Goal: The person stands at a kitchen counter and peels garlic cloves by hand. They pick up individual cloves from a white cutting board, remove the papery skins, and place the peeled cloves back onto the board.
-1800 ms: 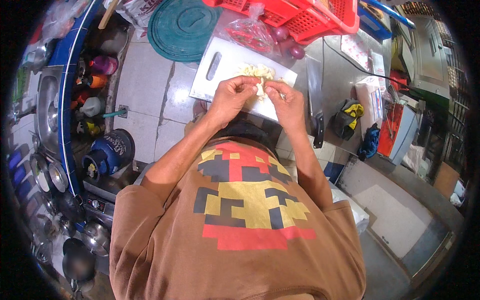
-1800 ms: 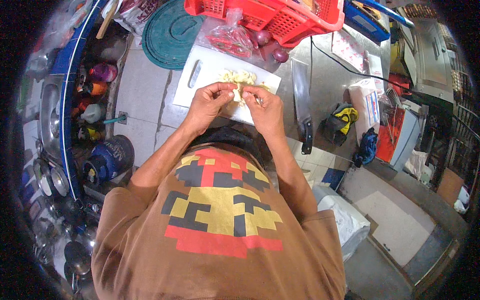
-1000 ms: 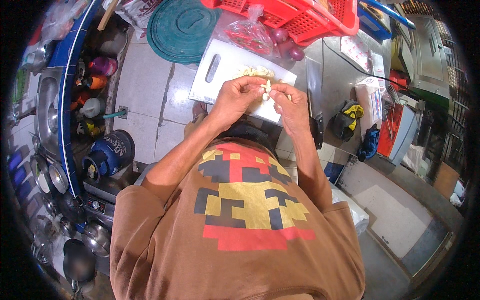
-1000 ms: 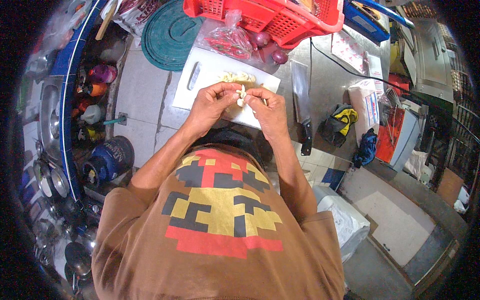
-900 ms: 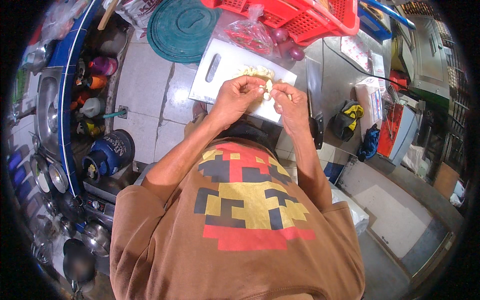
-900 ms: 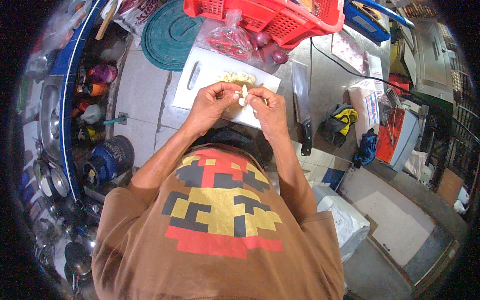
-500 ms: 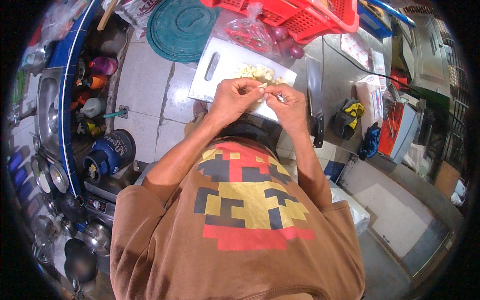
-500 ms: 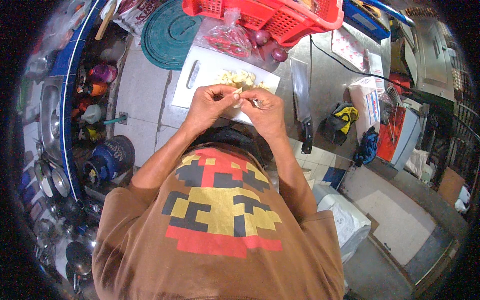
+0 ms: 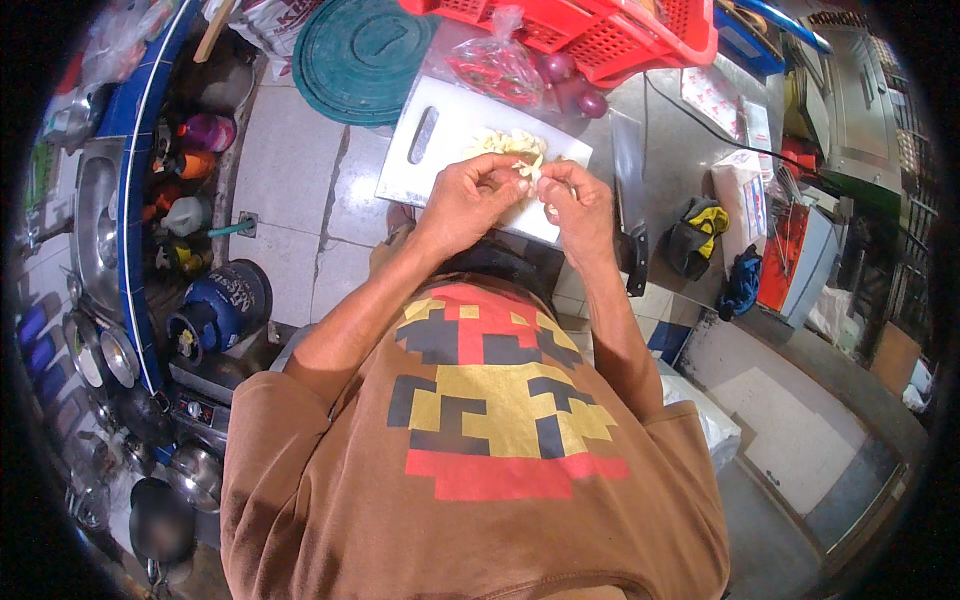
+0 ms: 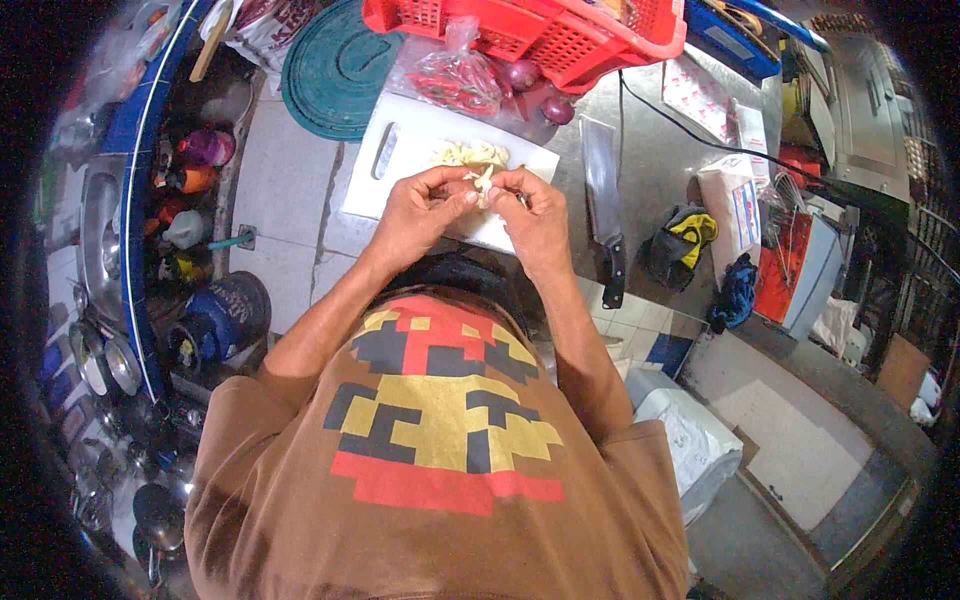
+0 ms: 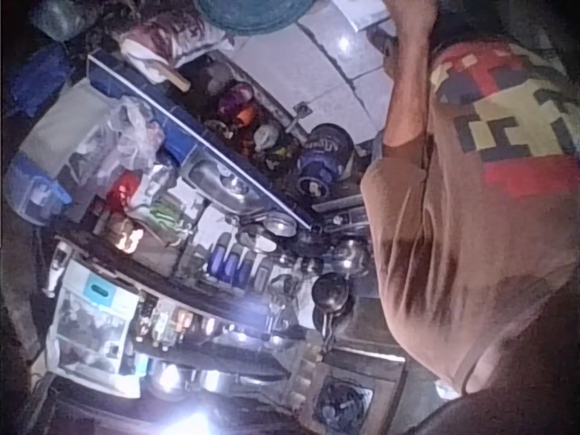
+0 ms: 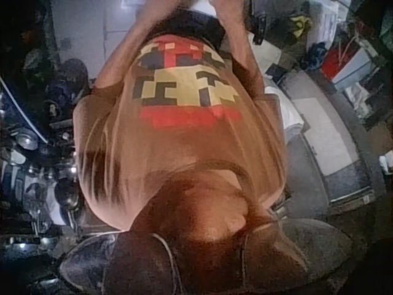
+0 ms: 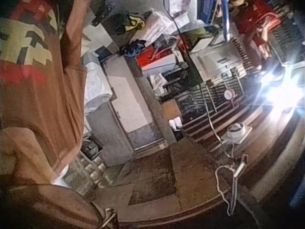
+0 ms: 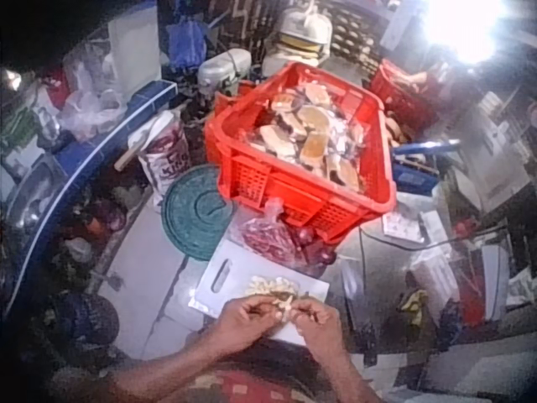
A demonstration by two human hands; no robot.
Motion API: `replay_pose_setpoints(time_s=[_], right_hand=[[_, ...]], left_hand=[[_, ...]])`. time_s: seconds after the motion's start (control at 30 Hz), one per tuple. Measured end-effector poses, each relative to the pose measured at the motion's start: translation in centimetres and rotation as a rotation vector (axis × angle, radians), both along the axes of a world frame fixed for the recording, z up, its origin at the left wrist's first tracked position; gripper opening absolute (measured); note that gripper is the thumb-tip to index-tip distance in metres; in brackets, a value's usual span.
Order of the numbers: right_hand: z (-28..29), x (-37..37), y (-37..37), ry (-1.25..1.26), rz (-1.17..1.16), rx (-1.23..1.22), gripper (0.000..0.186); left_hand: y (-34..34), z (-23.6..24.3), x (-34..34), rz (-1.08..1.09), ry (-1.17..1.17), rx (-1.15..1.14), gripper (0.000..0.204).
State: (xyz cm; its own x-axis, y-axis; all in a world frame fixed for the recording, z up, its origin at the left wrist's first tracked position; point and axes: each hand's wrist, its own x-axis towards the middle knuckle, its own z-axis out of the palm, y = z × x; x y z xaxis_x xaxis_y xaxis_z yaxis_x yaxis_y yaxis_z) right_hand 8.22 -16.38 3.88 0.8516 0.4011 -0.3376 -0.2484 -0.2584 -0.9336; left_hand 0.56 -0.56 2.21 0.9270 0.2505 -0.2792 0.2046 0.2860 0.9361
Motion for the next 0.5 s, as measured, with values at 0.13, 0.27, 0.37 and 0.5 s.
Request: replay_pose_setpoints(time_s=[0.13, 0.27, 0.37, 0.5], right_hand=[[0.0, 0.0, 0.3, 0.124, -0.046, 0.136, 0.015], [-0.2, 0.0, 0.2, 0.159, -0.054, 0.167, 0.016], [-0.1, 0.0, 0.4, 0.201, -0.067, 0.192, 0.016], [0.1, -0.3, 0.4, 0.054, -0.028, -0.019, 0.016]], left_hand=[[-0.2, -0.7, -0.2, -0.032, -0.016, 0.131, 0.026], [0.0, -0.3, 0.0, -0.038, 0.005, 0.237, 0.026], [-0.2, -0.8, 0.0, -0.004, -0.008, 0.176, 0.024], [0.0, -1.0, 0.1, 0.006, 0.029, 0.025, 0.022]])
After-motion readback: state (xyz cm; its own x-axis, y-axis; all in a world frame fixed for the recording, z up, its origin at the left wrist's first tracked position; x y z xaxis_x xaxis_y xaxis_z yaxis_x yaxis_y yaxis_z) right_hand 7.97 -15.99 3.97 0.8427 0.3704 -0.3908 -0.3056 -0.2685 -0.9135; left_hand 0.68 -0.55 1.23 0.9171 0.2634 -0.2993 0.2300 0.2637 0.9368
